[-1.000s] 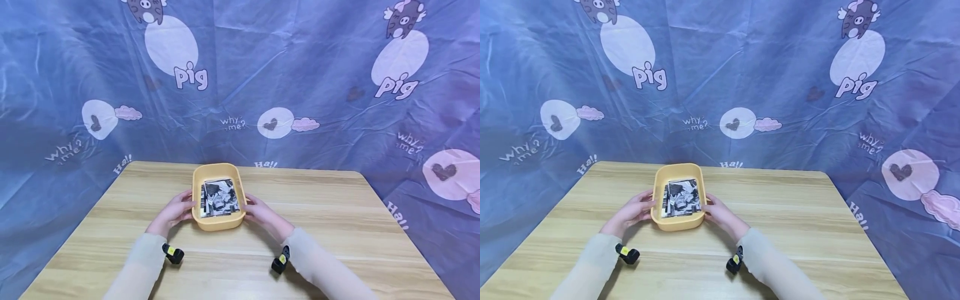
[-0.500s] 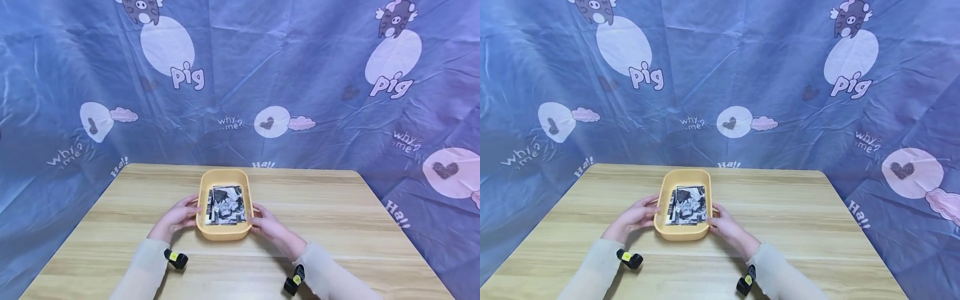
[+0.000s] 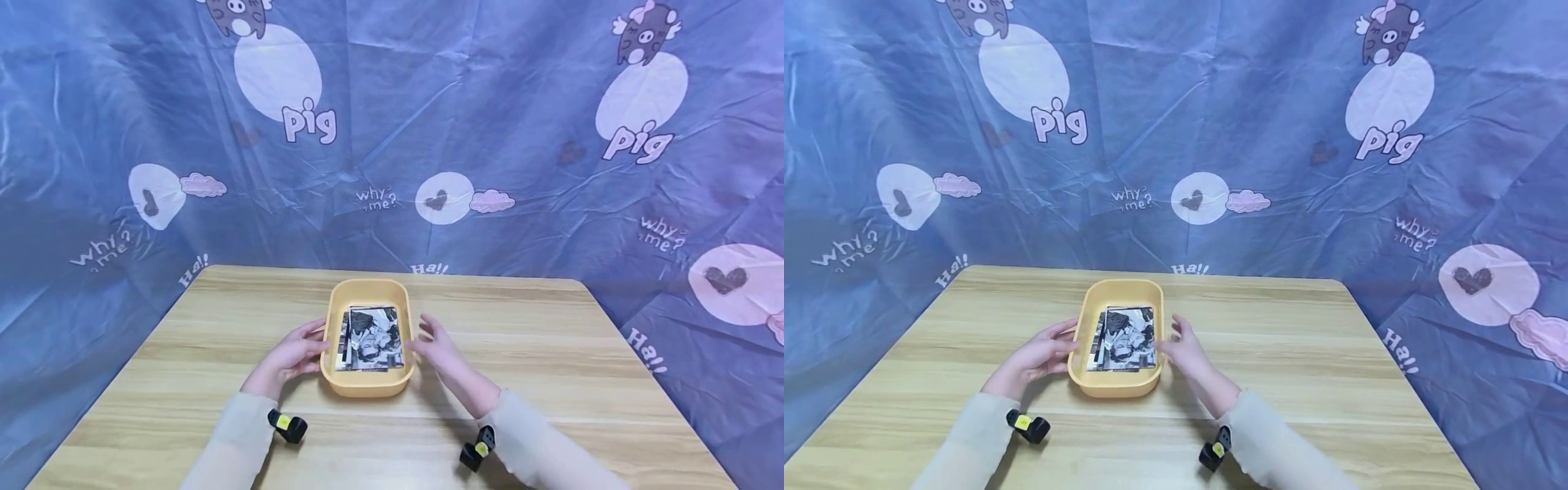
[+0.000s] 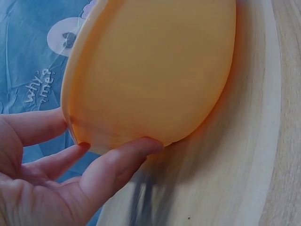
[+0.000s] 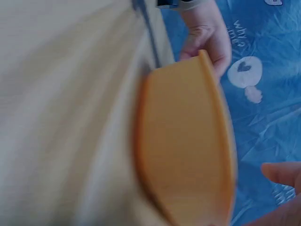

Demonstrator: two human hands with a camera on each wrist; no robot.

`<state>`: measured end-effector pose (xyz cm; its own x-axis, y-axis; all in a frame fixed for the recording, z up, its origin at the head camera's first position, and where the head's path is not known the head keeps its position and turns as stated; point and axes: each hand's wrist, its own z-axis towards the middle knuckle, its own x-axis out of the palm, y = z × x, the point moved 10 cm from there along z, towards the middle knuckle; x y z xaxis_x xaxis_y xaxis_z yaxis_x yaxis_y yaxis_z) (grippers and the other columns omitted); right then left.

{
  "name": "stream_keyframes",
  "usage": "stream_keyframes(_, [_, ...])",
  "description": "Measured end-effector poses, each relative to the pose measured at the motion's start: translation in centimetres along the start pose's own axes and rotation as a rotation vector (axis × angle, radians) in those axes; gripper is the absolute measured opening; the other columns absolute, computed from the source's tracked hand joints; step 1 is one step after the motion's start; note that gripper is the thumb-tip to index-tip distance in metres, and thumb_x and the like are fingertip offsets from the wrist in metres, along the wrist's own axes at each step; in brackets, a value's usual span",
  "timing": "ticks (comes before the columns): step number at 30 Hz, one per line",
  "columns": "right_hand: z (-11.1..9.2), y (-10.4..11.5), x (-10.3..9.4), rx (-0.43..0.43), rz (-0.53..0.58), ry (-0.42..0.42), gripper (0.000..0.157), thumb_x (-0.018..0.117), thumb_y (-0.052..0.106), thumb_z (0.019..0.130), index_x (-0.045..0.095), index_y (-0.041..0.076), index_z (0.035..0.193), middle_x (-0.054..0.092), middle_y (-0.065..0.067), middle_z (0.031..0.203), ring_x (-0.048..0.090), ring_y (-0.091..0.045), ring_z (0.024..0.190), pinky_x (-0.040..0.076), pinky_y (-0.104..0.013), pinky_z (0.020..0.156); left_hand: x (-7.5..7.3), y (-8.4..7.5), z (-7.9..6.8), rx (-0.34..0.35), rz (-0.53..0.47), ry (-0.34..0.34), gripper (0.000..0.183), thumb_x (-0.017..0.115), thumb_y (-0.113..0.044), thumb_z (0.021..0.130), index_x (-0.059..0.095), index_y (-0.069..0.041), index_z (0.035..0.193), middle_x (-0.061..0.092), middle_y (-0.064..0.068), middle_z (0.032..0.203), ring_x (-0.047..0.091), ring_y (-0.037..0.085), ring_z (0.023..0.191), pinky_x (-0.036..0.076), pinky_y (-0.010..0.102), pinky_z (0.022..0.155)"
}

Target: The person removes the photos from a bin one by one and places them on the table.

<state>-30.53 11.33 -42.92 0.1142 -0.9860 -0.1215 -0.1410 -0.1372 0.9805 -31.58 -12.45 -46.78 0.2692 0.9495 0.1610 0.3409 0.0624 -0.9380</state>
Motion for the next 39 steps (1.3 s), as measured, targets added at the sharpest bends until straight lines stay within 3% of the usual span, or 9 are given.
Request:
stream_keyframes(4, [1.1,3.1,1.2,-0.084,0.004,-0.035,0.082,0.066,0.002,0.084,0.019,-0.004,0.150,0.024,-0.030,0.154,0.028,-0.047,0.139,0.028,-0.055,0.116,-0.1,0.0,0.0,-0.013,0.007,-0.015,0.070,0.049,0.003,0.094,0.013,-0.003,0.154,0.018,0.028,0.156,0.050,0.041,0.127,0.056,0.044,0.091])
stream_keyframes(9, [2.3,4.0,3.9,-0.048,0.009,0.019,0.083,0.068,0.009,0.086,0.018,-0.005,0.151,0.025,-0.031,0.153,0.027,-0.044,0.141,0.026,-0.050,0.118,0.1,0.1,0.0,-0.021,0.022,-0.021,0.070,0.050,0.003,0.093,0.015,-0.003,0.153,0.020,0.028,0.156,0.051,0.041,0.126,0.057,0.044,0.088])
stream_keyframes(18, [3.6,1.3,5.8,0.097,0.024,0.034,0.085,0.067,0.020,0.088,0.016,-0.010,0.149,0.017,-0.031,0.156,0.017,-0.044,0.144,0.014,-0.053,0.121,-0.1,0.0,-0.3,-0.031,0.039,-0.046,0.070,0.052,0.001,0.092,0.018,-0.004,0.153,0.021,0.026,0.156,0.052,0.040,0.124,0.056,0.046,0.090])
stream_keyframes(26, [4.2,-0.4,5.4,0.157,0.029,-0.052,0.081,0.065,0.016,0.088,0.017,-0.007,0.150,0.019,-0.030,0.156,0.023,-0.047,0.141,0.017,-0.061,0.118,0.0,0.0,-0.2,-0.039,0.040,-0.049,0.070,0.053,0.001,0.092,0.019,-0.005,0.153,0.022,0.026,0.156,0.052,0.040,0.124,0.057,0.044,0.089])
stream_keyframes(34, [4.9,-1.3,5.7,0.186,-0.024,-0.105,0.075,0.063,0.001,0.082,0.024,-0.015,0.144,0.032,-0.034,0.147,0.034,-0.045,0.135,0.026,-0.052,0.118,0.2,-0.3,-0.2,-0.031,0.052,-0.037,0.068,0.050,0.002,0.094,0.017,-0.003,0.153,0.022,0.027,0.155,0.055,0.038,0.121,0.056,0.046,0.090])
stream_keyframes(39, [6.5,-3.4,5.9,0.220,-0.039,-0.117,0.073,0.061,-0.003,0.077,0.030,-0.016,0.141,0.035,-0.032,0.147,0.037,-0.042,0.135,0.029,-0.050,0.117,0.1,-0.4,-0.2,-0.034,0.052,-0.031,0.068,0.051,0.002,0.094,0.017,-0.003,0.153,0.023,0.028,0.155,0.057,0.035,0.118,0.056,0.047,0.091])
